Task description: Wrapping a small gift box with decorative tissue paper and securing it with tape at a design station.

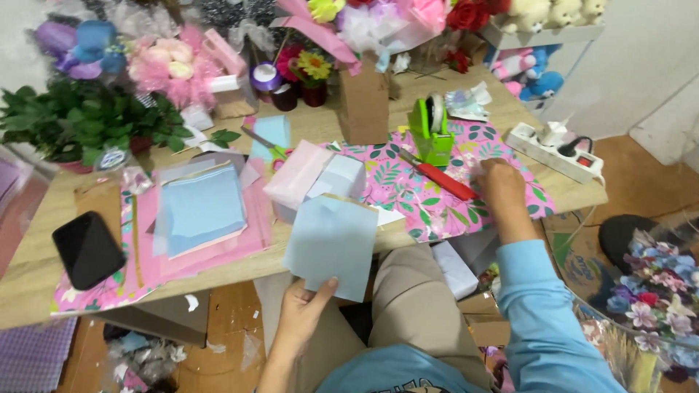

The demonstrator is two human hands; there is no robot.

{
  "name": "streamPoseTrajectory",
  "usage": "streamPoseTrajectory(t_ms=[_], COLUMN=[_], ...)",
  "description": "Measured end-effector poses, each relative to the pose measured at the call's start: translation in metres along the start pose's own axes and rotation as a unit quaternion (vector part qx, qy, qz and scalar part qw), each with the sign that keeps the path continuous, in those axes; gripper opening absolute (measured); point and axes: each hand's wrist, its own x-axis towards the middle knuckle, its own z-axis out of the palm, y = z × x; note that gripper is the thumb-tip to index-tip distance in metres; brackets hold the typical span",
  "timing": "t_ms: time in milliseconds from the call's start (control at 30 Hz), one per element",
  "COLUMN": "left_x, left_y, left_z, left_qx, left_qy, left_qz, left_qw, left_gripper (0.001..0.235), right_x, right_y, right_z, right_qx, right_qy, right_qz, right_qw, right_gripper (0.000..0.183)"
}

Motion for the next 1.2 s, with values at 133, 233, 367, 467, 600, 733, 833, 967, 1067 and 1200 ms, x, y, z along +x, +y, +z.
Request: streamPoseTrajectory(t_ms=[133,233,367,467,600,733,833,967,1067,1200], left_x=[-0.003,-0.001,0.009,0.010,0.023,0.063,0.076,0.089,0.092,0.090], left_y=[0.007,0.008,-0.001,0.015,0.035,0.033,0.043,0.039,0.037,0.036], left_z=[0.004,0.009,0.019,0.032,0.033,0.020,0.021,0.026,0.026,0.023], left_qx=[-0.016,0.016,0.079,0.125,0.224,0.294,0.370,0.392,0.409,0.412], left_qy=[0.006,0.004,0.016,-0.001,-0.043,0.103,0.173,0.169,0.191,0.193], left_qz=[-0.015,-0.040,0.027,0.082,0.244,0.428,0.392,0.354,0.353,0.332], left_qw=[1.000,0.999,0.996,0.989,0.943,0.848,0.824,0.832,0.819,0.826], left_gripper=[0.023,0.033,0.024,0.023,0.035,0.050,0.064,0.103,0.107,0.105], right_x=[-0.021,-0.034,-0.075,-0.101,-0.084,-0.071,-0.077,-0.079,-0.087,-0.110], right_y=[-0.041,-0.069,-0.155,-0.199,-0.224,-0.233,-0.235,-0.231,-0.233,-0.240], right_z=[-0.050,-0.069,-0.096,-0.100,-0.099,-0.105,-0.116,-0.119,-0.121,-0.121], right_qx=[0.093,0.080,0.290,0.340,0.418,0.541,0.539,0.510,0.493,0.447], right_qy=[-0.005,0.111,0.018,0.001,0.125,0.107,0.115,0.161,0.183,0.228], right_qz=[0.019,-0.095,-0.332,-0.404,-0.334,-0.278,-0.243,-0.228,-0.224,-0.244], right_qw=[0.995,0.986,0.897,0.849,0.836,0.786,0.798,0.814,0.820,0.830], right_gripper=[0.044,0.066,0.086,0.084,0.022,0.015,0.006,0.006,0.005,0.011])
